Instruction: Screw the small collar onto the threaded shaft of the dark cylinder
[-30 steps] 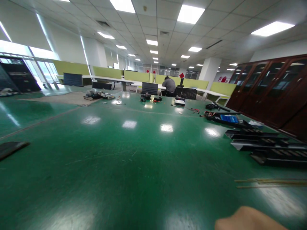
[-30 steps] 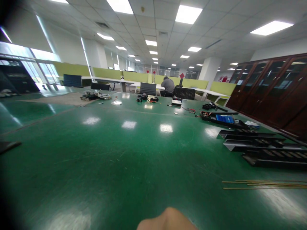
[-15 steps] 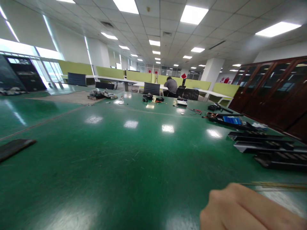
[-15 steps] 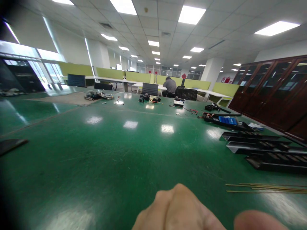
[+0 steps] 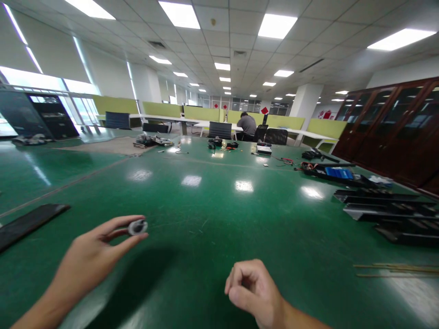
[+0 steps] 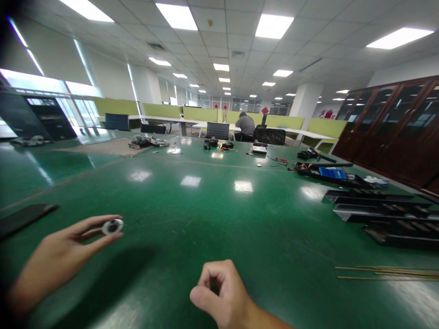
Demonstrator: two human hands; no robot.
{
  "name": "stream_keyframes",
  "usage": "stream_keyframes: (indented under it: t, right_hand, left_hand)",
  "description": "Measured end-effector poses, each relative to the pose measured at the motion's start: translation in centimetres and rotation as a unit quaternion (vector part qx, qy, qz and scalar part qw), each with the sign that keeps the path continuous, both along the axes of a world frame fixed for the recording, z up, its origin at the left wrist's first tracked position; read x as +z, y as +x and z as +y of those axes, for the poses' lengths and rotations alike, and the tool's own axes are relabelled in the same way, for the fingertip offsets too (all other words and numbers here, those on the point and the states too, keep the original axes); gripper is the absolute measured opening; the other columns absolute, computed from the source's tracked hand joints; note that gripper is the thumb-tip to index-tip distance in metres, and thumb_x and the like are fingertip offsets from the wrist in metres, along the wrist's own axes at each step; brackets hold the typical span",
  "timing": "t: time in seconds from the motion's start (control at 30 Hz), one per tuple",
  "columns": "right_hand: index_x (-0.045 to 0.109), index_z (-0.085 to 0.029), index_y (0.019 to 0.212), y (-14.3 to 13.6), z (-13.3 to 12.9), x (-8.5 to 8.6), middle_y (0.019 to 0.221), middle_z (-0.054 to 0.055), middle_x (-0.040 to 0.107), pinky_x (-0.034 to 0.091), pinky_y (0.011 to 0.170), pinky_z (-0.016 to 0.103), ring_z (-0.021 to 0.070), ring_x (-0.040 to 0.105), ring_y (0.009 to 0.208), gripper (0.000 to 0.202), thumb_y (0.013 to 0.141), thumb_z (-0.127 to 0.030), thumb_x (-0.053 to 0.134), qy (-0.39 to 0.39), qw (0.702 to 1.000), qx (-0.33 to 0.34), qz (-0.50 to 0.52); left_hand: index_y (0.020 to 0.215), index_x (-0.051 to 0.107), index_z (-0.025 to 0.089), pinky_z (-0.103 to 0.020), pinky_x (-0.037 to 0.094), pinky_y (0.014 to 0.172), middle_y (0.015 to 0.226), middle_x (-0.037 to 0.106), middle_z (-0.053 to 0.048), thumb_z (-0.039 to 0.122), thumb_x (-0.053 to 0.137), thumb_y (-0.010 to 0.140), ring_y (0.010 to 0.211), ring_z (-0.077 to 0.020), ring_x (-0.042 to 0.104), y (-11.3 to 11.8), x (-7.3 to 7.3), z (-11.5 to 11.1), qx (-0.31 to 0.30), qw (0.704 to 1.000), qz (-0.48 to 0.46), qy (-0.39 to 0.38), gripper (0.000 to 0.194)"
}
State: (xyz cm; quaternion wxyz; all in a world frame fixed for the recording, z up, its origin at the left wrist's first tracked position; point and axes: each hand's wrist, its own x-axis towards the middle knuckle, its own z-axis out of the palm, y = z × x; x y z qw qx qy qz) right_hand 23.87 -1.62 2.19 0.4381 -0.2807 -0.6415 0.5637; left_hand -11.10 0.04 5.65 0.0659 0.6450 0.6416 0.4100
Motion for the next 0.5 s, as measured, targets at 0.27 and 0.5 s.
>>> stream_keyframes:
  t: [0.27,0.5]
  right_hand:
    - [0.052,-0.019,0.119,1.0,1.1,-1.1,0.068,-0.007,0.050,0.033,0.054,0.025,0.0107,0.042,0.054,0.041,0.082,-0.025,0.070,-0.004,0.983,-0.076,-0.165]
    - [0.048,-0.031,0.137,0.3,1.2,-1.4,0.102,-0.002,0.059,0.045,0.066,0.027,0.0131,0.053,0.070,0.084,0.062,-0.012,0.082,0.058,0.946,-0.135,-0.287]
  left_hand:
    - [0.141,0.054,0.035,-0.030,0.055,0.099,0.128,0.063,-0.005,0.023,0.064,0.095,0.115,-0.0172,0.062,12.2,-2.8,0.9,-0.337,0.937,0.070,-0.051,0.049]
    - [0.122,0.060,0.027,-0.028,0.055,0.089,0.110,0.068,-0.003,0.021,0.074,0.087,0.100,-0.0159,0.066,10.6,-6.2,1.1,-0.349,0.937,0.007,-0.006,0.038]
